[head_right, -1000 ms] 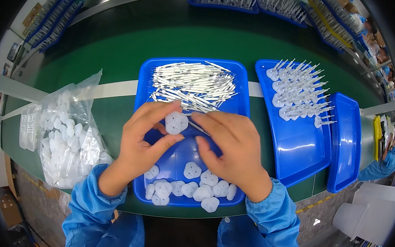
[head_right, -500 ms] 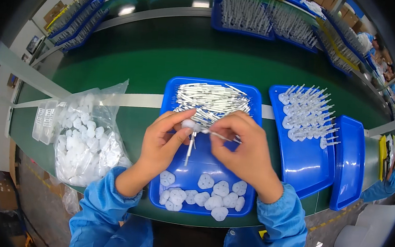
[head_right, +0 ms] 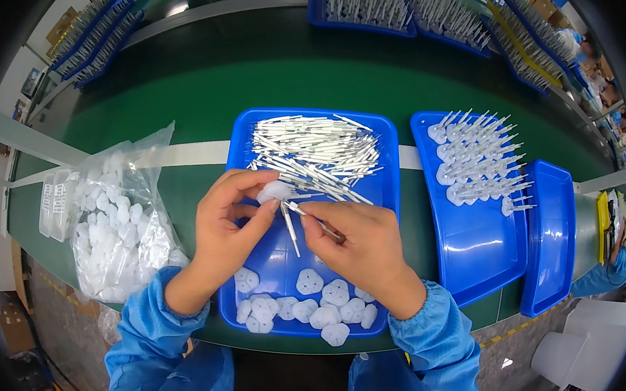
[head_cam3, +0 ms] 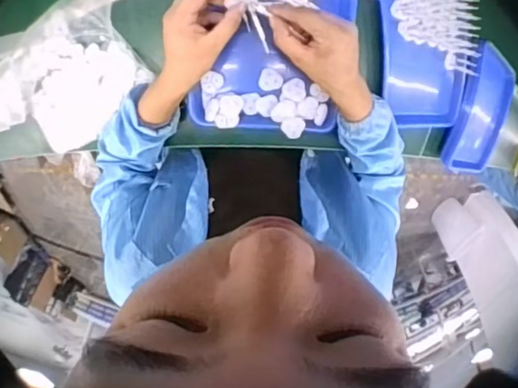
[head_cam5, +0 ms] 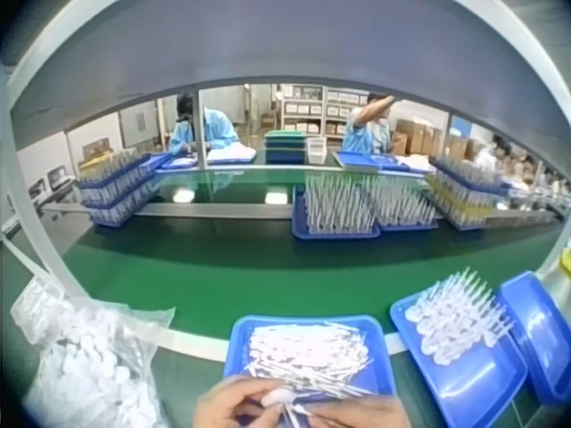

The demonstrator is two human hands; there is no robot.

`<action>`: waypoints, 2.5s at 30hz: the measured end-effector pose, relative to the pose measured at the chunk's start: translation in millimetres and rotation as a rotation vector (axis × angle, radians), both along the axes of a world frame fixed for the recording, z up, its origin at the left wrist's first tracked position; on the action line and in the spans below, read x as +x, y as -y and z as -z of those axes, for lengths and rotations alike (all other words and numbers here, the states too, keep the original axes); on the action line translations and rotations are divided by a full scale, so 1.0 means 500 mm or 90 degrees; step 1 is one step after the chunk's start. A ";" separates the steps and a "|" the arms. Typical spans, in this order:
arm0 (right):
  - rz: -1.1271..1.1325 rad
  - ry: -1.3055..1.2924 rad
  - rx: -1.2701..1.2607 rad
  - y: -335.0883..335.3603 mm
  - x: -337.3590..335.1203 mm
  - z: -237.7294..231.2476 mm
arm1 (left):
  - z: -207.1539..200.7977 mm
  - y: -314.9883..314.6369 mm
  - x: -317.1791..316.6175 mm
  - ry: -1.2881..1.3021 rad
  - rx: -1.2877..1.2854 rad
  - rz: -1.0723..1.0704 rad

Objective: The person inserts thin white sticks into small white plastic bases with multiple holes. They pick up a base, insert several sticks into the holes, and place the completed unit into a blue tray. The process is repeated continuously throughout the video.

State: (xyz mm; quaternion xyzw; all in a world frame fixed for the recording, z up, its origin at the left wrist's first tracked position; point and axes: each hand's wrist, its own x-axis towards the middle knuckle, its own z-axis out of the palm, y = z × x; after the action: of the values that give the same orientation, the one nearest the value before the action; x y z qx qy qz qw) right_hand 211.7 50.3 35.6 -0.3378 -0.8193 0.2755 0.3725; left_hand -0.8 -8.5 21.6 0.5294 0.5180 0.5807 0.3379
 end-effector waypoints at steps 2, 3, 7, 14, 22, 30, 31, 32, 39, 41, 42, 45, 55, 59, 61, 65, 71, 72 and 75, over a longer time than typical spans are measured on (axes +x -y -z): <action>-0.002 -0.007 -0.070 0.001 0.001 -0.006 | 0.000 -0.002 -0.007 -0.042 0.016 0.001; -0.002 -0.010 -0.105 0.002 0.002 -0.010 | 0.003 -0.004 -0.009 -0.047 0.024 0.003; 0.001 -0.009 -0.139 0.004 0.004 -0.016 | 0.007 -0.004 -0.012 -0.064 0.044 0.001; 0.037 0.022 -0.182 0.011 -0.019 -0.026 | 0.002 0.000 -0.008 -0.124 0.050 -0.003; 0.030 0.054 -0.137 0.011 -0.012 -0.006 | -0.011 0.010 -0.008 -0.281 0.027 0.009; 0.023 0.130 0.247 0.008 -0.013 0.018 | -0.014 0.020 0.000 -0.392 0.056 -0.014; 0.026 0.120 0.257 0.008 -0.013 0.019 | -0.015 0.022 0.000 -0.385 0.045 -0.009; 0.011 0.118 0.253 0.004 -0.011 0.019 | -0.016 0.024 -0.001 -0.378 0.035 -0.005; -0.005 0.129 0.262 0.003 -0.012 0.025 | -0.019 0.027 0.001 -0.486 0.067 -0.016; -0.009 0.127 0.246 0.003 -0.013 0.025 | -0.023 0.027 0.004 -0.469 0.055 -0.027; -0.016 0.120 0.227 0.001 -0.012 0.023 | -0.024 0.027 0.002 -0.446 0.038 -0.019; -0.033 0.072 0.145 -0.006 -0.008 0.022 | -0.027 0.028 -0.003 -0.387 -0.012 0.004; 0.013 0.055 0.103 -0.005 -0.007 0.022 | -0.019 0.007 -0.008 -0.150 -0.078 0.046; -0.017 0.036 0.137 -0.017 0.000 0.001 | -0.010 0.003 -0.025 -0.159 -0.033 0.072; -0.015 0.021 0.158 -0.019 0.005 -0.005 | -0.019 0.003 -0.027 -0.184 -0.003 0.068; -0.076 0.061 0.246 -0.017 0.009 -0.003 | -0.024 0.007 -0.029 -0.212 0.030 0.057; -0.074 0.065 0.254 -0.020 0.004 0.012 | -0.023 0.006 -0.033 -0.221 0.053 0.082; -0.068 0.066 0.244 -0.019 0.002 0.014 | -0.021 0.006 -0.033 -0.220 0.057 0.091; -0.064 0.062 0.220 -0.015 0.000 0.006 | -0.016 0.004 -0.030 -0.228 0.071 0.089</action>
State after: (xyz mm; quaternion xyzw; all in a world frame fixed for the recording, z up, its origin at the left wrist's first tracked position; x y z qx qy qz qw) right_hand 211.6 57.9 32.7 -0.2400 -0.8874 0.1322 0.3709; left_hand -16.0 -10.4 29.7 0.6771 0.4986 0.4800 0.2499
